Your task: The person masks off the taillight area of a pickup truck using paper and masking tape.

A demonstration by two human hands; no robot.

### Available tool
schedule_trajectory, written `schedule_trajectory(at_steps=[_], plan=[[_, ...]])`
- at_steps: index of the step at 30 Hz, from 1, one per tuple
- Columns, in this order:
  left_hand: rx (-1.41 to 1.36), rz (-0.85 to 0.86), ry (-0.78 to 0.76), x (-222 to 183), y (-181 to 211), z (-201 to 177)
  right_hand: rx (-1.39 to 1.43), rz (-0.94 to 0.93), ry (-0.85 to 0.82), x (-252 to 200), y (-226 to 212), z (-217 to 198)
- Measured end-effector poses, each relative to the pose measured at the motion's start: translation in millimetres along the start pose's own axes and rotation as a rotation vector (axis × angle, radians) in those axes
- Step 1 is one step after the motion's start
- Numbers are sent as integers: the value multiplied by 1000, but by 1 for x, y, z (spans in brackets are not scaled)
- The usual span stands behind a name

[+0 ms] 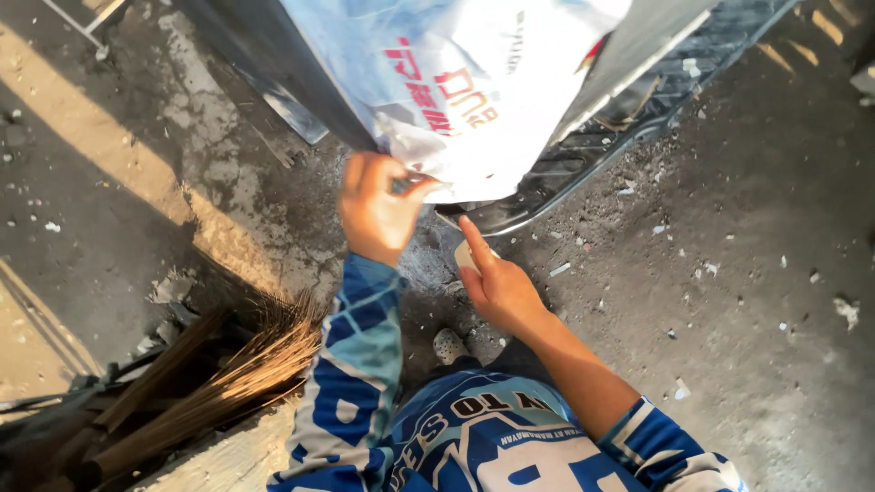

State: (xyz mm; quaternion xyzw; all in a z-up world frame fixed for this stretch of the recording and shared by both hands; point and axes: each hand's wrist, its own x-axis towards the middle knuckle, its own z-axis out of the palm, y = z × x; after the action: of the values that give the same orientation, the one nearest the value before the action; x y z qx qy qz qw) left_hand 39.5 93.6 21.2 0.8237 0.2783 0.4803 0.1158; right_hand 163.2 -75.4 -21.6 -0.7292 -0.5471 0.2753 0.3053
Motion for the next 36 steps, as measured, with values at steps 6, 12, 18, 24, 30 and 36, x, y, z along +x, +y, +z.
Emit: schedule_trajectory(at_steps=[6, 12, 18, 24, 30, 36], plan=[[36, -73, 16, -19, -21, 10, 543, 8, -43, -27, 43, 4], [-322, -52, -335, -62, 68, 17, 668, 54, 83, -53, 50, -22], [-488, -322, -768, -95, 70, 47, 291, -109, 123, -63, 75, -28], [-285, -214, -894, -103, 87, 71, 349, -55, 208, -65, 107, -16], [-250, -270, -691, -117, 89, 89, 968, 55, 255, -62, 170, 41], [-140, -310, -714, -73, 80, 85, 1692, 388, -61, -23, 169, -17]])
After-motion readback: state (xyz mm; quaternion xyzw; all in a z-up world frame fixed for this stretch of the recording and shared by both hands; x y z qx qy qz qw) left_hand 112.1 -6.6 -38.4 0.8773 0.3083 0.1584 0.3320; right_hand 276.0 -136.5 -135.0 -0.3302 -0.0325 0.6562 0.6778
